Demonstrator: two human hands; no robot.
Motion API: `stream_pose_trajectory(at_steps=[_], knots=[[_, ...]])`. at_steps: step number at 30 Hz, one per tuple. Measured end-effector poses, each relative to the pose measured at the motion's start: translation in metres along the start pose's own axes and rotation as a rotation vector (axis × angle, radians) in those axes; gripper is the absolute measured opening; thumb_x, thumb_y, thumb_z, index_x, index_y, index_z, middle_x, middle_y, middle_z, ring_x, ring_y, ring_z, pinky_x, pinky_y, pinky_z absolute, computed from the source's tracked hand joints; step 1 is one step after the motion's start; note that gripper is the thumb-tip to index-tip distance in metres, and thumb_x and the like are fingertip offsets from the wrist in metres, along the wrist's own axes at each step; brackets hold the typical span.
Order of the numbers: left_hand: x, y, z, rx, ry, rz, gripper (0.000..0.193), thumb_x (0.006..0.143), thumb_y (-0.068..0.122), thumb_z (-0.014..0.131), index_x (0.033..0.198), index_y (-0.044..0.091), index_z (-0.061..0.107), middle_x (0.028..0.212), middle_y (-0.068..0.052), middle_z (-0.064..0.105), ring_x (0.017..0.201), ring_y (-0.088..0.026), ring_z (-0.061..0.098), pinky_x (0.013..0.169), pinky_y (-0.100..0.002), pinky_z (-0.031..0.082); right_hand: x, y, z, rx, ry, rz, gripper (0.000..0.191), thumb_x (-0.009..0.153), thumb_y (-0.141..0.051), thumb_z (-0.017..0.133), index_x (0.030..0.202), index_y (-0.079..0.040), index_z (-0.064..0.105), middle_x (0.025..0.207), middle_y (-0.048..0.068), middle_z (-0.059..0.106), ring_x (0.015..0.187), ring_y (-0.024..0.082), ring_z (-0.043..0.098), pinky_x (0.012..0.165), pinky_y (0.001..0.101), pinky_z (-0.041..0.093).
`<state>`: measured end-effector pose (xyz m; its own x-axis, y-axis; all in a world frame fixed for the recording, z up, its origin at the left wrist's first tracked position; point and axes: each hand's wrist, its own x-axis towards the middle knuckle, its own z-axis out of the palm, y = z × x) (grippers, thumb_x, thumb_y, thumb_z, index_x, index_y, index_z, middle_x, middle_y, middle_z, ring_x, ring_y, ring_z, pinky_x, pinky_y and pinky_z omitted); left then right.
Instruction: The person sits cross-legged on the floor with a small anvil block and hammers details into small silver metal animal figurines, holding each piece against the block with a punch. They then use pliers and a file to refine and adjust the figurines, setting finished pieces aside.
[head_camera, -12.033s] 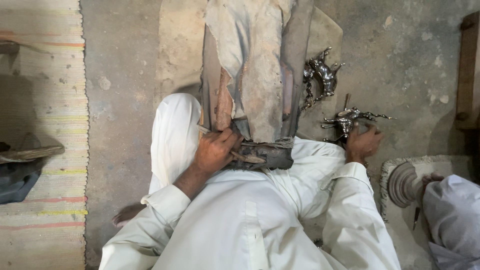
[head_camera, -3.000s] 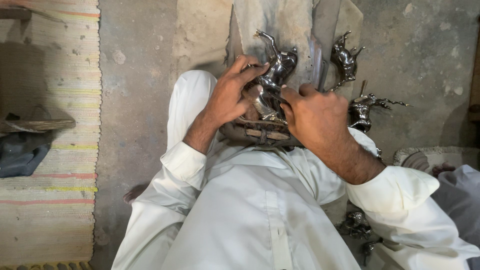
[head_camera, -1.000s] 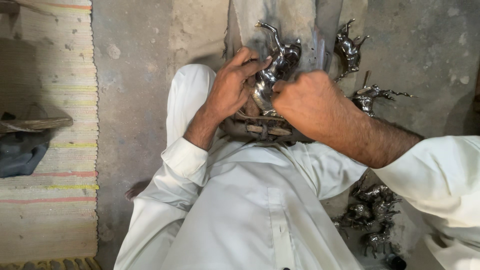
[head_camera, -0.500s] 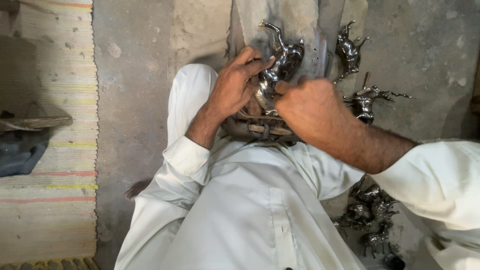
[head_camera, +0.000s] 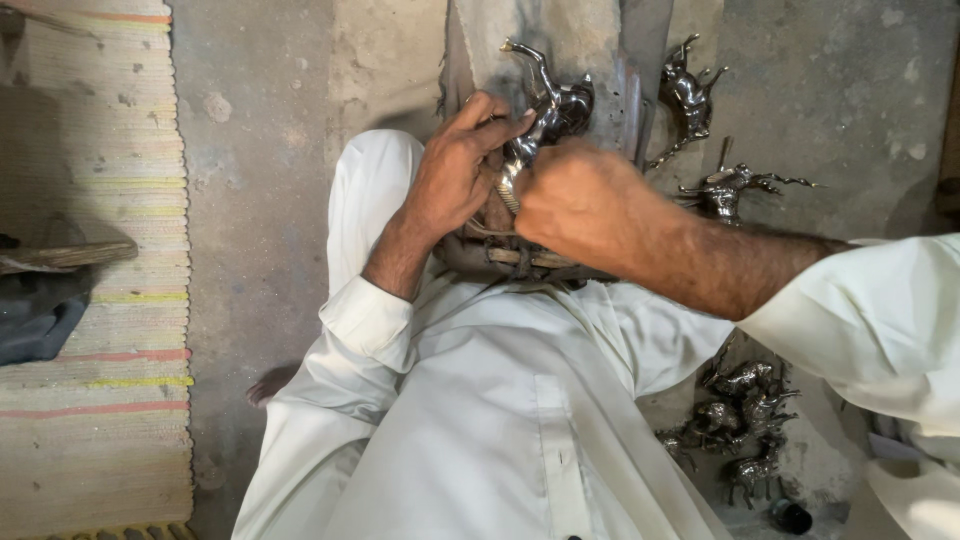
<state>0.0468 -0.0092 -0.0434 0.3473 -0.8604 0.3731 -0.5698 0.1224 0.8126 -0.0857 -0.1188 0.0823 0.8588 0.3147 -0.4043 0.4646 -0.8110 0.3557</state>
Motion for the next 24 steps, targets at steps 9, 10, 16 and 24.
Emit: stream_pose_trajectory(at_steps=[9,10,16,24], knots=[[0.000,0.004,0.001,-0.039,0.045,0.002,0.037,0.096,0.000,0.067,0.132,0.001,0.068,0.115,-0.013,0.061,0.107,-0.031,0.067,0.091,-0.037,0.053,0.025,-0.014,-0.004,-0.328,0.005,-0.157,0.014,0.077,-0.023,0.069,0.069,-0.014,0.076,0.064,0.001,0.068,0.067,0.019,0.063,0.064,0.0338,0.043],[0.000,0.004,0.001,-0.041,0.048,0.005,0.035,0.096,0.002,0.068,0.131,0.001,0.069,0.114,-0.013,0.061,0.107,-0.031,0.067,0.091,-0.037,0.053,0.028,-0.014,-0.006,-0.372,-0.019,-0.201,0.013,0.076,-0.022,0.069,0.071,-0.013,0.076,0.064,0.002,0.069,0.066,0.019,0.063,0.064,0.0340,0.042],[-0.002,0.002,0.000,-0.008,-0.007,-0.041,0.060,0.077,-0.016,0.051,0.133,0.001,0.067,0.121,-0.016,0.059,0.106,-0.034,0.065,0.090,-0.039,0.054,0.013,-0.004,-0.008,-0.179,0.036,0.016,0.009,0.078,-0.014,0.071,0.071,-0.014,0.076,0.067,0.002,0.070,0.072,0.021,0.065,0.068,0.0334,0.045],[-0.006,0.004,0.001,-0.053,-0.013,-0.042,0.069,0.075,-0.021,0.052,0.139,0.004,0.064,0.129,-0.014,0.057,0.106,-0.032,0.066,0.089,-0.038,0.055,-0.092,0.012,0.062,1.124,0.356,0.837,0.053,0.085,-0.029,0.083,0.130,-0.007,0.066,0.071,0.004,0.061,0.057,0.018,0.056,0.053,0.0312,0.041]])
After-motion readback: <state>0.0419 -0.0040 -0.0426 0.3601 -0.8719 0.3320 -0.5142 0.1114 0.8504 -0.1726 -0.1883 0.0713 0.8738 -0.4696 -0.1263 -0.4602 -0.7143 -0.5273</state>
